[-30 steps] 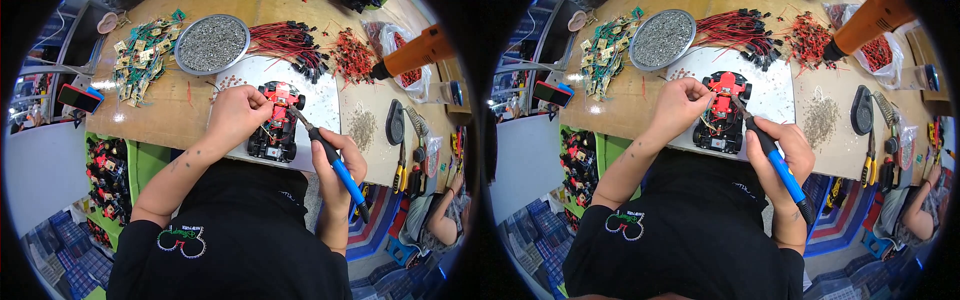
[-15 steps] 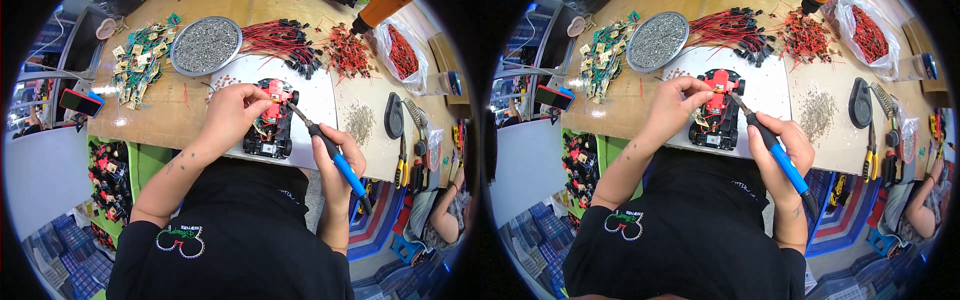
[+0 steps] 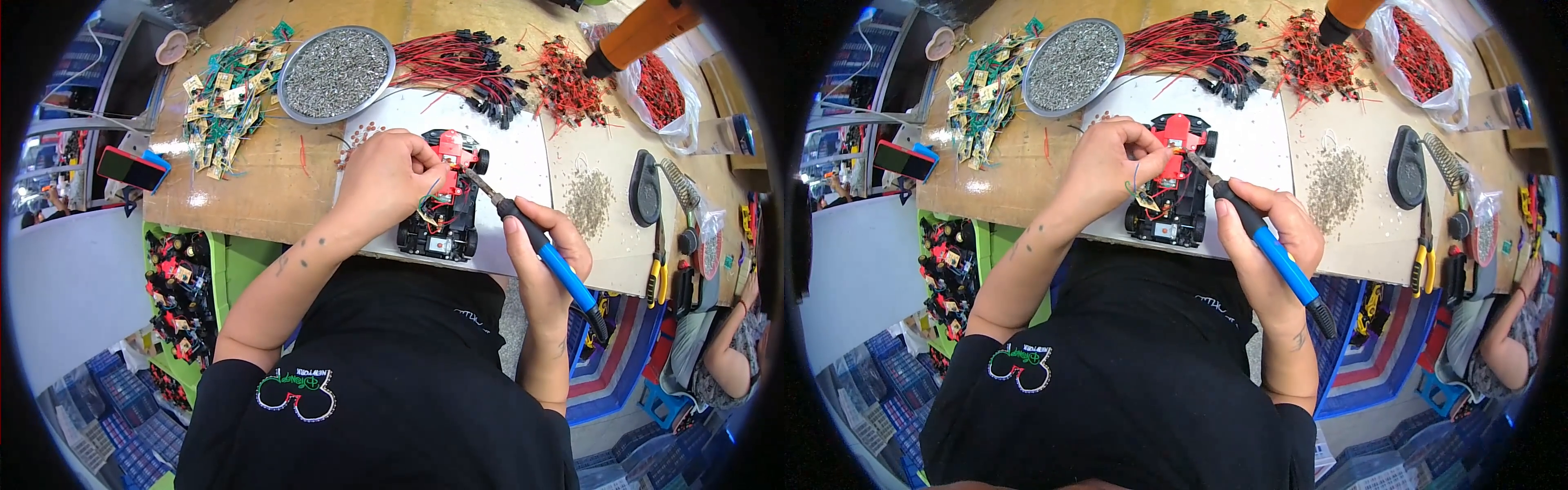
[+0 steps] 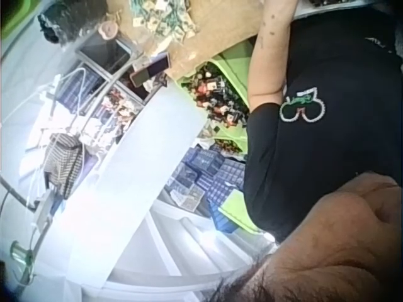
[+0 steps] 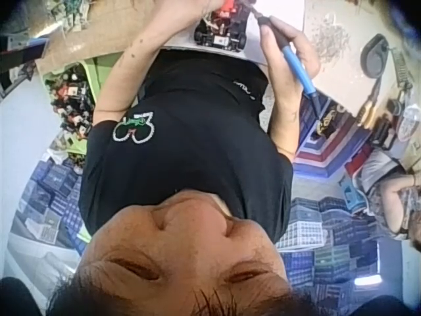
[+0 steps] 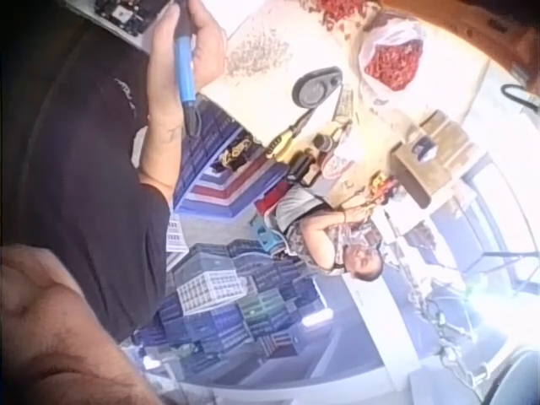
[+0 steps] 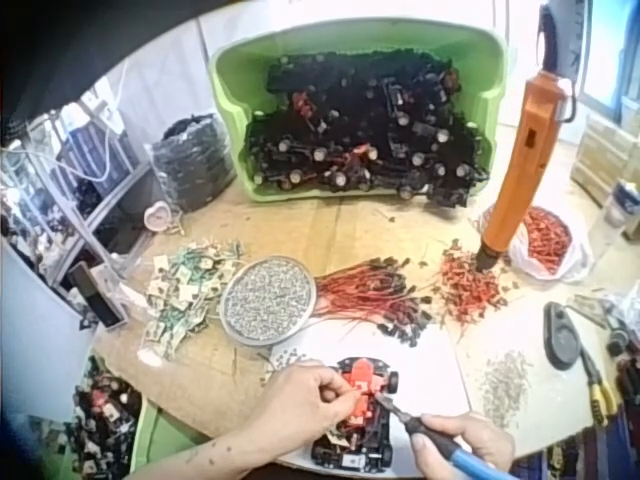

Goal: Soldering electronic components and using an electric screwdriver to assemble a toy car chassis.

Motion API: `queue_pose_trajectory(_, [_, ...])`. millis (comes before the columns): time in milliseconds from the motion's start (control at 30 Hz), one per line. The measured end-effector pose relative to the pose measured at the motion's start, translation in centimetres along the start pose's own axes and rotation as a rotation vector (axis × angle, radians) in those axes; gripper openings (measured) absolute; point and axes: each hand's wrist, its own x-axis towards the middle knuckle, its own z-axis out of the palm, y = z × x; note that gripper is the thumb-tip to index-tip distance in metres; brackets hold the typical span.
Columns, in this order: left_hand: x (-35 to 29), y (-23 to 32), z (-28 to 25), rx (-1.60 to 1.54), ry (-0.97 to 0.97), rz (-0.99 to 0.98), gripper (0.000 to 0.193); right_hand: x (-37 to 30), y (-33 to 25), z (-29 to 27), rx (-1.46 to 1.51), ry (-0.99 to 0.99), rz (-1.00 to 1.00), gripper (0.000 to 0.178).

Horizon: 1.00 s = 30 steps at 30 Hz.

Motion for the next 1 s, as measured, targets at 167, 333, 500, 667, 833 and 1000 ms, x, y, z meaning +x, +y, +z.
queue_pose_trajectory(167, [0.1,0.2,-0.1,0.034,-0.012,-0.012,0.02,0.1,0.2,0.2,-0.015,0.003,-0.045,0.022])
queue_pose_trajectory(333, [0.3,0.0,0.0,0.044,-0.009,0.002,0.02,0.3,0.1,0.0,-0.073,-0.047,-0.079,0.022])
queue_pose_trajectory(500, [0.4,-0.1,-0.1,0.07,-0.012,0.017,0.021,0.8,-0.4,-0.3,-0.132,-0.078,-0.19,0.023])
queue_pose_trajectory(667, [0.5,0.1,-0.1,0.061,-0.014,0.022,0.024,0.3,-0.6,-0.7,-0.099,-0.031,-0.166,0.024])
queue_pose_trajectory(833, [0.7,-0.1,-0.1,0.056,-0.032,0.019,0.026,-0.1,-0.8,-1.0,-0.091,-0.01,-0.15,0.024])
queue_pose_trajectory(1000, [0.6,0.2,-0.3,0.065,-0.046,0.02,0.027,-0.9,-1.0,-1.6,-0.093,0.01,-0.197,0.024])
